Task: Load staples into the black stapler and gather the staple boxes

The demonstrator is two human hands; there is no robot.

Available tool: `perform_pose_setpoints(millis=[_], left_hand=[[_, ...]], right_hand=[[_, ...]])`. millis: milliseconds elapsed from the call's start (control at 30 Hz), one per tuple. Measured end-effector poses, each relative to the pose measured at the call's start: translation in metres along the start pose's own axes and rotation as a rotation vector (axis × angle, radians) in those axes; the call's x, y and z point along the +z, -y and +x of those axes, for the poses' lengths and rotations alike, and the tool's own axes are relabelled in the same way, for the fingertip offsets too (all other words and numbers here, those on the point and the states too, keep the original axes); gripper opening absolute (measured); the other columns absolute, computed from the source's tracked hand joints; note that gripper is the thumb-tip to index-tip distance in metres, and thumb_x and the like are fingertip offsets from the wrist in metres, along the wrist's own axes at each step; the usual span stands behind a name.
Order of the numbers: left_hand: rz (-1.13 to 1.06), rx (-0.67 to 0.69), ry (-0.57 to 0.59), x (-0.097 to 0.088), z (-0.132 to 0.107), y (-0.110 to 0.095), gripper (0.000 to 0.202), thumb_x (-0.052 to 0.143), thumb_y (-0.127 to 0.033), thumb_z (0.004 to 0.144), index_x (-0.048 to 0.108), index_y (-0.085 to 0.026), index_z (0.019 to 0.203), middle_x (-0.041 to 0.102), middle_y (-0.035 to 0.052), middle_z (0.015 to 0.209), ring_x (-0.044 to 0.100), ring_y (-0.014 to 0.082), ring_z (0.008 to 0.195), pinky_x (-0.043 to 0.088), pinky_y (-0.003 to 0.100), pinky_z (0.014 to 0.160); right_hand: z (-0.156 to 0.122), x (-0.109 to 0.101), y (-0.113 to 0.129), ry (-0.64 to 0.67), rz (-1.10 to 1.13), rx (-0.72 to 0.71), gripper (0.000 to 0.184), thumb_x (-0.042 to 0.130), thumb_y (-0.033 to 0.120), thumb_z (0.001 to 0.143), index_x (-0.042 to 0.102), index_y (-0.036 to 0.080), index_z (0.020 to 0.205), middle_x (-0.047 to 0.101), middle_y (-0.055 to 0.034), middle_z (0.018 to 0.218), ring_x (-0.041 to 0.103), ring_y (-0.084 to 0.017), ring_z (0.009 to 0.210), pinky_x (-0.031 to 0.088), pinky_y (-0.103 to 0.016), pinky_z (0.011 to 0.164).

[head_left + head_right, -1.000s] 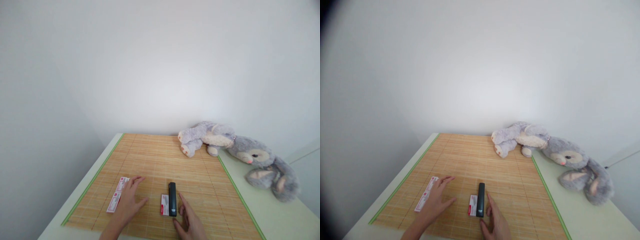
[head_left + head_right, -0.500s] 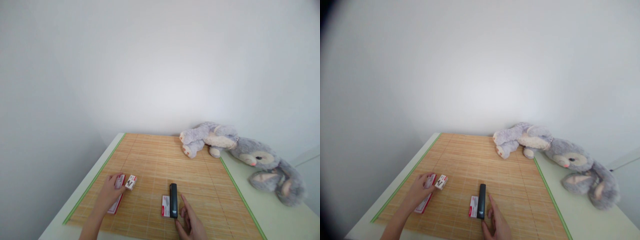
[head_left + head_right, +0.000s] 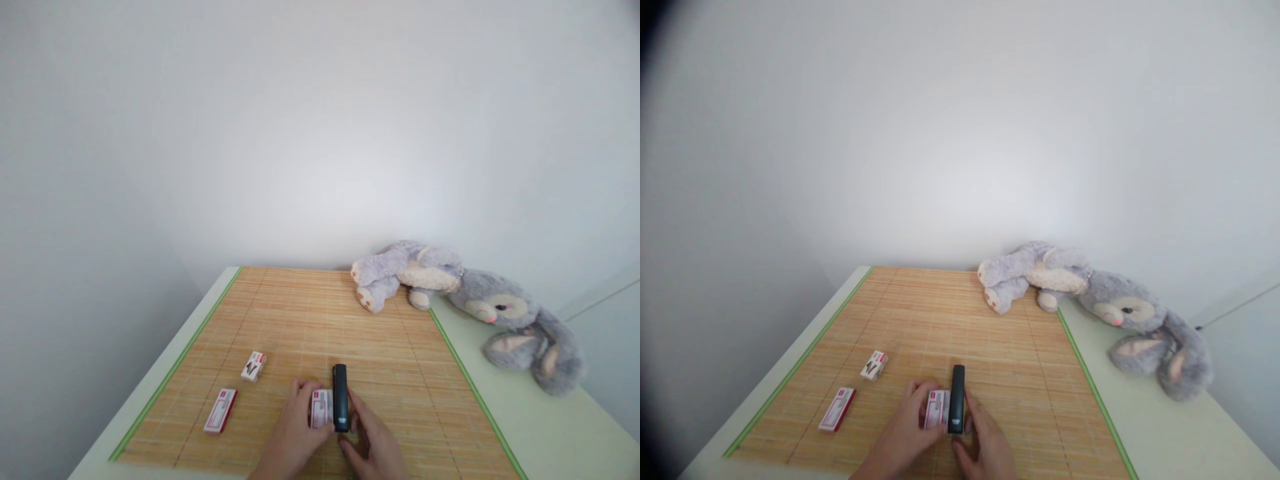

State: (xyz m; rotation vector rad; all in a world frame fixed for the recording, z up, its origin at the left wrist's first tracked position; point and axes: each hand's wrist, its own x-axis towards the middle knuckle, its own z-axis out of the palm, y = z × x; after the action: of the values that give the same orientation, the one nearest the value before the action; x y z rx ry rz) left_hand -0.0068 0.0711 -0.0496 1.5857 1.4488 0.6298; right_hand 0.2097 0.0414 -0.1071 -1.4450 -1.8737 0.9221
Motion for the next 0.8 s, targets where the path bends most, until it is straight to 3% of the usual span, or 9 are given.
perform_pose_setpoints(millis=[133,233,333,433,600,700,800], left_hand=[[-0.040,0.089,0.113,-0.006,-0.002,0.007,0.078,0.071,-0.015,0.062,0.052,-0.026,0.137,0.046,0.0085,0.145,0.056,0.0241,0.127,0.047,0.033,0.110],[0.021,0.165,0.153,-0.012,0.000,-0.001,0.065,0.063,-0.013,0.066,0.055,-0.027,0.129,0.052,0.0068,0.138,0.058,0.0224,0.123,0.048,0.031,0.107],[0.094,0.200,0.161,-0.013,0.006,-0.010,0.045,0.062,-0.015,0.071,0.059,-0.026,0.114,0.060,0.0047,0.121,0.062,0.0210,0.109,0.051,0.029,0.095],[0.114,0.206,0.163,-0.012,0.012,-0.014,0.036,0.068,-0.019,0.071,0.060,-0.025,0.105,0.061,0.0038,0.112,0.062,0.0208,0.100,0.051,0.029,0.087],[0.110,0.219,0.188,-0.010,0.016,-0.016,0.037,0.072,-0.024,0.072,0.063,-0.025,0.107,0.062,0.0043,0.114,0.064,0.0207,0.100,0.052,0.030,0.088],[0.146,0.203,0.177,-0.014,0.011,-0.010,0.073,0.080,-0.027,0.064,0.058,-0.027,0.134,0.056,0.0086,0.140,0.059,0.0272,0.124,0.050,0.037,0.106],[0.241,0.108,0.091,-0.033,-0.001,0.013,0.120,0.088,-0.031,0.056,0.031,-0.031,0.162,0.030,0.0112,0.167,0.039,0.0355,0.149,0.038,0.047,0.123]], right_hand=[[0.003,-0.003,0.008,0.039,-0.018,0.038,0.089,0.065,0.022,0.076,0.040,0.026,0.161,0.062,-0.0105,0.148,0.062,-0.031,0.130,0.049,-0.043,0.113],[0.007,-0.006,0.012,0.044,0.002,0.058,0.090,0.066,0.021,0.074,0.043,0.027,0.160,0.071,-0.0092,0.133,0.069,-0.030,0.117,0.055,-0.040,0.102],[0.011,-0.008,0.015,0.077,0.006,0.059,0.086,0.068,0.021,0.072,0.049,0.027,0.156,0.076,-0.0082,0.121,0.071,-0.030,0.110,0.057,-0.038,0.094],[0.013,-0.010,0.018,0.097,-0.004,0.065,0.086,0.066,0.019,0.071,0.050,0.029,0.155,0.075,-0.0082,0.125,0.071,-0.030,0.111,0.056,-0.038,0.095],[0.015,-0.010,0.027,0.088,0.023,0.033,0.083,0.065,0.020,0.073,0.051,0.029,0.155,0.069,-0.0091,0.139,0.067,-0.032,0.122,0.054,-0.040,0.102],[0.014,-0.010,0.030,0.098,0.015,0.067,0.085,0.065,0.022,0.075,0.047,0.029,0.157,0.071,-0.0089,0.135,0.068,-0.031,0.119,0.054,-0.039,0.100],[0.012,-0.011,0.031,0.113,-0.024,0.131,0.090,0.066,0.023,0.076,0.039,0.027,0.162,0.074,-0.0080,0.125,0.070,-0.029,0.111,0.054,-0.036,0.097]])
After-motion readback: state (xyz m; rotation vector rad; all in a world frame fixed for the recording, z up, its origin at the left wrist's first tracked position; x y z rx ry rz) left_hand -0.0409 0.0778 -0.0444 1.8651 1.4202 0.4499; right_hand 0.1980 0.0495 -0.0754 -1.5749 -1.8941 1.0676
